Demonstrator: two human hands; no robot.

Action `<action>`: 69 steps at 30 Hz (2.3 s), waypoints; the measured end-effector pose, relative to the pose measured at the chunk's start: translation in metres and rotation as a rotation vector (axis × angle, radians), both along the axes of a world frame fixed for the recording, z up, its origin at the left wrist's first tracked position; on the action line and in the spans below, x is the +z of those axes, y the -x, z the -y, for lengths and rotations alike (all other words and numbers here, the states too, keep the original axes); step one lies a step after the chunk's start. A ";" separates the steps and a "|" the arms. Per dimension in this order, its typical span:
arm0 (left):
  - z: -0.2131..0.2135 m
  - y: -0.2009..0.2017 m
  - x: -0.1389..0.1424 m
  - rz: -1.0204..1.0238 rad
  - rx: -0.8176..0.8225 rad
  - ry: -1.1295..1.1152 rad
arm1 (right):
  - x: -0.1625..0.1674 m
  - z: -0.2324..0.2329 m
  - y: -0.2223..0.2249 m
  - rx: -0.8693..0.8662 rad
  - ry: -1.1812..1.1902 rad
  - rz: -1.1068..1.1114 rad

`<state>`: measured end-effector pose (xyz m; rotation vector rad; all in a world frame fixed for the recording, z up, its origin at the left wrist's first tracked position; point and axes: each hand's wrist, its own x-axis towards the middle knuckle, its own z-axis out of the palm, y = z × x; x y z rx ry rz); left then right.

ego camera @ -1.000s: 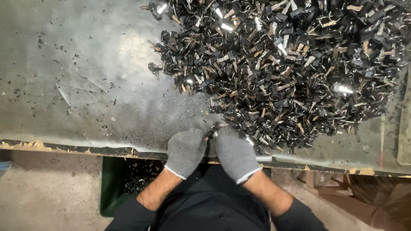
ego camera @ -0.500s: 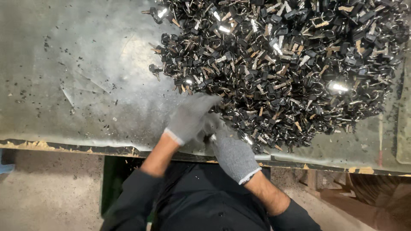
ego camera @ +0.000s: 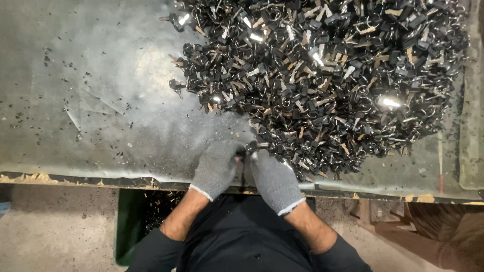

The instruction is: The person wearing gloves picks keys one at a time from a large pile of keys on a metal workbench, briefly handles and looks over each key, and drops it into a green bin below the bench. The sorting continues steadily across the whole episode.

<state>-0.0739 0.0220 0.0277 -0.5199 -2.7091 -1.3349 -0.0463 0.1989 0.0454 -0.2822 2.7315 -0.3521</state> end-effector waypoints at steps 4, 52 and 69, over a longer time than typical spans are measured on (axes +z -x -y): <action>0.005 0.001 -0.002 0.362 0.050 0.063 | 0.003 0.007 0.001 -0.050 0.166 -0.097; 0.003 -0.020 -0.020 -0.006 0.112 0.024 | 0.000 0.000 0.029 0.099 0.379 0.094; 0.002 -0.025 -0.026 -0.020 0.101 0.115 | 0.001 0.008 0.004 0.126 0.053 -0.038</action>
